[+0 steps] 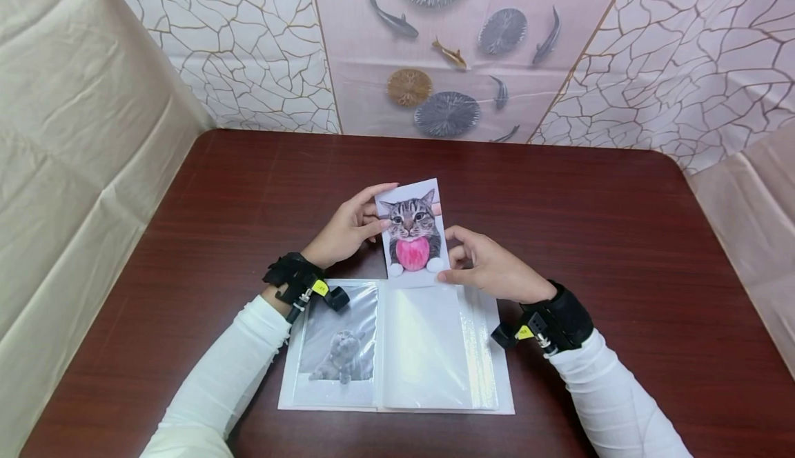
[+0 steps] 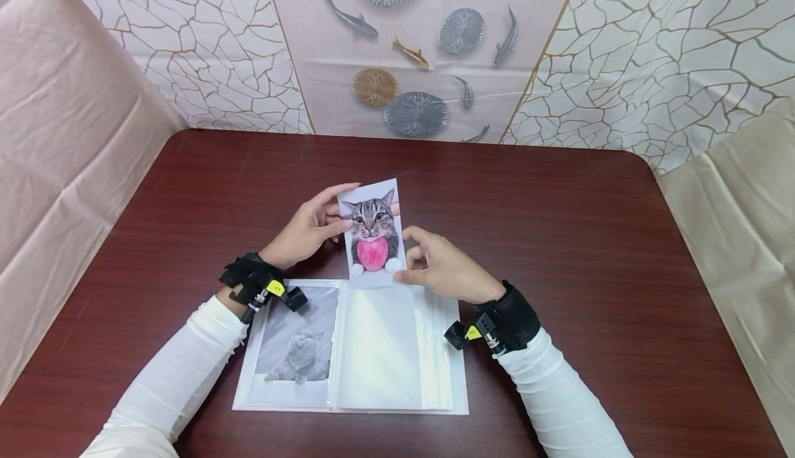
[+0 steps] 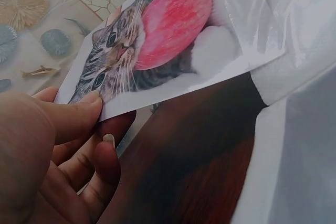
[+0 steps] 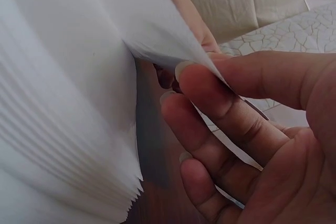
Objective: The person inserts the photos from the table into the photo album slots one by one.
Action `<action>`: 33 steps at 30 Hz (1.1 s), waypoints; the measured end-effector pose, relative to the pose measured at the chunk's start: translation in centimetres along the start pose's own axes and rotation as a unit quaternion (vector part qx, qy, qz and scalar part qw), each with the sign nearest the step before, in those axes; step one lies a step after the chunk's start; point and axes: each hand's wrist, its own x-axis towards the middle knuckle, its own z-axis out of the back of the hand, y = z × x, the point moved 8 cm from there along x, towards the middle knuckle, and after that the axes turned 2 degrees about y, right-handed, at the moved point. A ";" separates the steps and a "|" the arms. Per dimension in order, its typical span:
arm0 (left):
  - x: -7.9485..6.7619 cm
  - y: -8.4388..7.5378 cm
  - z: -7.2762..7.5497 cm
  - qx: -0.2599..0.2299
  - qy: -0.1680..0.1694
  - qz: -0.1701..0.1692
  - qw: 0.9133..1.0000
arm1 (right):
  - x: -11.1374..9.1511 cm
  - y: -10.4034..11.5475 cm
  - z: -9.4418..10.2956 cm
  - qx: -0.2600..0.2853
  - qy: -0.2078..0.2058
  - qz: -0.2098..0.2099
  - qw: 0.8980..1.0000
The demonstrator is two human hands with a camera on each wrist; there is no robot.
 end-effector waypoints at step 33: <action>-0.7 -2.4 -0.4 0.038 0.006 0.020 0.999 | 0.1 -0.2 -0.1 0.006 0.003 0.006 1.000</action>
